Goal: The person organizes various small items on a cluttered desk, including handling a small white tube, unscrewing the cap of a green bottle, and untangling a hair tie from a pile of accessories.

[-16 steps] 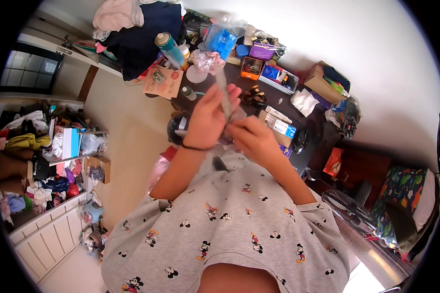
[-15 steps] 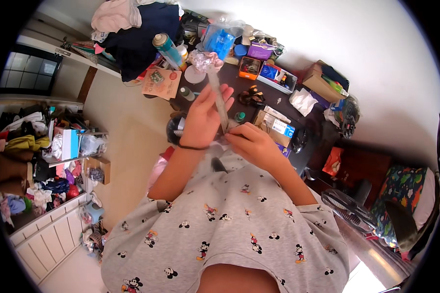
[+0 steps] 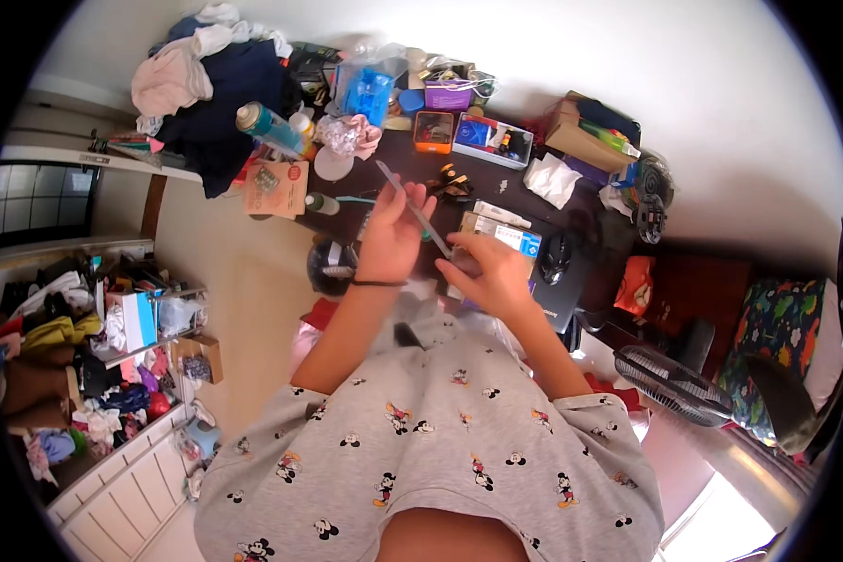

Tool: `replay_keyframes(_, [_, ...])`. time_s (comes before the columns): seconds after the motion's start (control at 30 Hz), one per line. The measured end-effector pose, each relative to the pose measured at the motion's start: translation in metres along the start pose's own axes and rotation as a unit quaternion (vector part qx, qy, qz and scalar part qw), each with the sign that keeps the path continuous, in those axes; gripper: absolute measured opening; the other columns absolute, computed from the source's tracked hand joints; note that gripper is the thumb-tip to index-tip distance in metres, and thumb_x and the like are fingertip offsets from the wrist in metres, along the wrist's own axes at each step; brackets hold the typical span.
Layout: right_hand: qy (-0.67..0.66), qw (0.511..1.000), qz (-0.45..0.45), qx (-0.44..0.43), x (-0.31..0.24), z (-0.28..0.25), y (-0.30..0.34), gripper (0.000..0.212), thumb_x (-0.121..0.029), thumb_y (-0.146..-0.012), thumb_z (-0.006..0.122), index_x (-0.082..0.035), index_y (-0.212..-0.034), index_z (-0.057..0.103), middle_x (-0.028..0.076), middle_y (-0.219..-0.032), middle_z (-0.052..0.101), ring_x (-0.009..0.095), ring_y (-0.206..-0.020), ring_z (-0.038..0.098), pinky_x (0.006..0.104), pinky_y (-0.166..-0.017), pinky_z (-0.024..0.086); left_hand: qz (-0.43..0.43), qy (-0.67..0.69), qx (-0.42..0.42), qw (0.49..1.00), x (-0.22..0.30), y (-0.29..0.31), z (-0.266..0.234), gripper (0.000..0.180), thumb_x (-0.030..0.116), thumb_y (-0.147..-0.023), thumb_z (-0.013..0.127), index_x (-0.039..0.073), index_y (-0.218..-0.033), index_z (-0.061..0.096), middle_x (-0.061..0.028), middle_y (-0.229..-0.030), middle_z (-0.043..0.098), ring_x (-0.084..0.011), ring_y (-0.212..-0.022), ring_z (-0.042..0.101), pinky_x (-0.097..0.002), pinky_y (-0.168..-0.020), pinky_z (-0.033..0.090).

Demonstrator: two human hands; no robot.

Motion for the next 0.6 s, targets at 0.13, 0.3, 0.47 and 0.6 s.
replay_keyframes(0.13, [0.015,0.999,0.036,0.01,0.049,0.008,0.017,0.018,-0.011,-0.078,0.074,-0.005,-0.094,0.07,0.008,-0.075,0.066,0.024,-0.063,0.062,0.0341,-0.054,0.048,-0.006,-0.019,0.042,0.999,-0.037,-0.026,-0.004,0.016,0.004,-0.094,0.059,0.007,-0.11,0.056,-0.0064,-0.1,0.06,-0.0218,-0.106,0.06,-0.0477,-0.109,0.042])
replay_keyframes(0.3, [-0.035,0.987,0.125,0.096,0.079,-0.001,0.014,0.013,-0.01,-0.083,0.072,-0.003,-0.093,0.07,0.01,-0.072,0.065,0.023,-0.06,0.063,0.0326,-0.055,0.049,-0.01,-0.052,0.104,0.993,-0.071,-0.051,-0.006,0.028,0.001,-0.094,0.058,0.006,-0.119,0.046,-0.0088,-0.106,0.057,-0.0251,-0.104,0.06,-0.043,-0.095,0.052])
replay_keyframes(0.47, [-0.15,0.934,0.299,0.121,0.14,-0.005,0.012,0.014,-0.011,-0.087,0.069,0.001,-0.093,0.068,0.007,-0.061,0.059,0.007,-0.055,0.054,0.0257,-0.052,0.043,-0.064,-0.113,0.1,0.986,-0.081,-0.088,-0.014,0.022,0.012,-0.097,0.055,0.007,-0.118,0.05,-0.0097,-0.107,0.059,-0.0244,-0.101,0.06,-0.0384,-0.089,0.052])
replay_keyframes(0.6, [-0.229,0.903,0.354,0.087,0.197,-0.009,-0.007,0.018,-0.015,-0.089,0.066,0.003,-0.092,0.067,0.003,-0.064,0.06,0.004,-0.062,0.052,0.0246,-0.058,0.045,-0.037,-0.214,0.152,0.964,-0.077,-0.138,-0.028,0.019,0.016,-0.098,0.056,0.003,-0.112,0.054,-0.0094,-0.102,0.062,-0.0197,-0.092,0.062,-0.0343,-0.084,0.054])
Point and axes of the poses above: each hand's wrist, its own y-axis away from the middle knuckle, its own z-axis out of the palm, x = y × z, the point moved 1 cm from there along -y, towards the middle knuckle
